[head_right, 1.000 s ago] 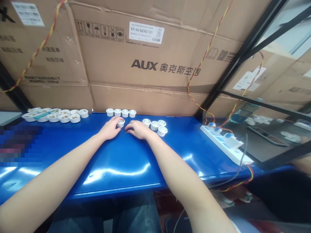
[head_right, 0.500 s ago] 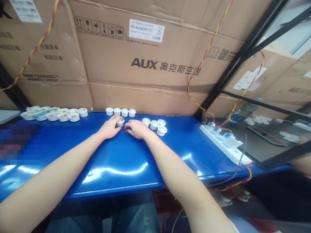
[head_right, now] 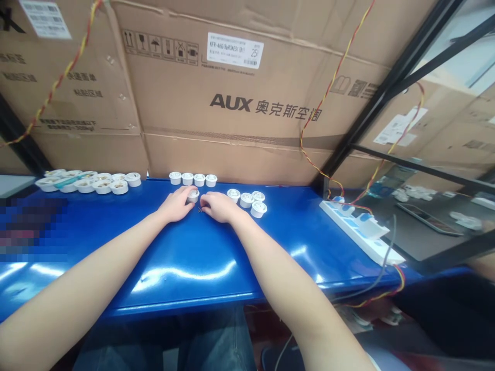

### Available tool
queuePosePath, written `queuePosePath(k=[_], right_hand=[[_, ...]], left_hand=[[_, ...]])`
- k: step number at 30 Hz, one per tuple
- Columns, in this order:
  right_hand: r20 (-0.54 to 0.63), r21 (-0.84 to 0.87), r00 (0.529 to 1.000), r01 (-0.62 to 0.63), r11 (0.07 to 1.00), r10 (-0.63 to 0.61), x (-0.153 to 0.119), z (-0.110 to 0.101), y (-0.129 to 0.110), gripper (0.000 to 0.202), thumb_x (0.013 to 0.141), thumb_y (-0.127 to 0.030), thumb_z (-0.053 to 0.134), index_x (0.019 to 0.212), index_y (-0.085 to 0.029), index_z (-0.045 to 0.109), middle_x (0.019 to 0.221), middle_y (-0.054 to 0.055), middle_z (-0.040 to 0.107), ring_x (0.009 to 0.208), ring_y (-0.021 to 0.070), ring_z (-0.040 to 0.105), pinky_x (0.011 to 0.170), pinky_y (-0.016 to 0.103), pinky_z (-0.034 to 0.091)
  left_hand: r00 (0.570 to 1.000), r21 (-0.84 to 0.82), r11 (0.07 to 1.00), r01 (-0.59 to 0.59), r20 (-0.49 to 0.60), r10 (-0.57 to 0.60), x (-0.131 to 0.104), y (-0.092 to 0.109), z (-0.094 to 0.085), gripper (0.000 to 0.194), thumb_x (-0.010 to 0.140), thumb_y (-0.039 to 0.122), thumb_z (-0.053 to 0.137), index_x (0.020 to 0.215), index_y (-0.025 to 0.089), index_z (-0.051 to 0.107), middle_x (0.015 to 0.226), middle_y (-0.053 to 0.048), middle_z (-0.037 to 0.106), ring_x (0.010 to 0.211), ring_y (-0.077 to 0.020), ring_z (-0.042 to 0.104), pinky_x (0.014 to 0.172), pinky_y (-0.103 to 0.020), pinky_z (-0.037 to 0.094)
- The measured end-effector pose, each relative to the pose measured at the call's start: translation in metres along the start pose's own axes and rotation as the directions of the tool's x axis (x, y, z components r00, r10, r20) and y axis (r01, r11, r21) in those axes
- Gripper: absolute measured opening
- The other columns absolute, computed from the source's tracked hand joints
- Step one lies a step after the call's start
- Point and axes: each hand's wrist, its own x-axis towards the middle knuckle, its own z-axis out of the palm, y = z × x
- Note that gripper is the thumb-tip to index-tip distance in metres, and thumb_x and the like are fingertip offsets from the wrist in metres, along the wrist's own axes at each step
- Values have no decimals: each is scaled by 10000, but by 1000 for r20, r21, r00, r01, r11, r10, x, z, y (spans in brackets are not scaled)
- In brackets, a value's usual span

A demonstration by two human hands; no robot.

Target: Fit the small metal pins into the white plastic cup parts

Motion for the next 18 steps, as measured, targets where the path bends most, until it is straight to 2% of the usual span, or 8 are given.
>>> queuePosePath(k=[4, 9, 13, 15, 18], right_hand=[[0, -11, 1000, -2, 1000, 2, 1, 0, -1, 83, 867, -188, 554, 890, -195, 633, 933, 44, 651, 841, 173, 583, 727, 251, 403], [3, 17, 1000, -27, 999, 27, 0, -2, 2, 105, 872, -167, 538, 894, -200, 635, 932, 40, 678, 856, 175, 601, 767, 256, 410], [-27, 23, 994, -104, 994, 105, -3, -8, 3, 97, 888, -210, 547, 904, -208, 642, 934, 38, 694, 817, 173, 610, 725, 256, 402], [-60, 33, 989, -137, 990, 139, -5, -10, 2, 103, 897, -238, 550, 908, -210, 649, 941, 39, 701, 810, 172, 613, 706, 254, 397], [-110, 70, 982, -148, 986, 155, -5, -13, -2, 117, 907, -259, 548, 932, -212, 653, 954, 39, 709, 816, 170, 621, 713, 252, 400]], left_hand=[[1000, -1, 1000, -2, -8, 2, -1, 0, -1, 471, 846, 269, 541, 1314, 278, 482, 1384, -94, 526, 1268, -319, 499, 998, -499, 437], [1000, -3, 1000, 7, -20, -7, 0, 2, -2, 405, 903, 310, 484, 1304, 253, 481, 1350, -101, 560, 1242, -311, 524, 984, -479, 448], [998, -19, 998, 54, -30, -55, -1, 4, -4, 374, 884, 348, 538, 1245, 252, 510, 1192, -97, 655, 1111, -317, 608, 913, -453, 484], [996, -65, 996, 63, -61, -67, -2, 6, -6, 384, 857, 332, 581, 1227, 255, 510, 1132, -85, 678, 1041, -306, 640, 867, -426, 504], [989, -135, 991, -2, -144, -18, -4, 8, -9, 417, 821, 276, 623, 1221, 252, 506, 1167, -67, 666, 1065, -281, 632, 881, -394, 508]])
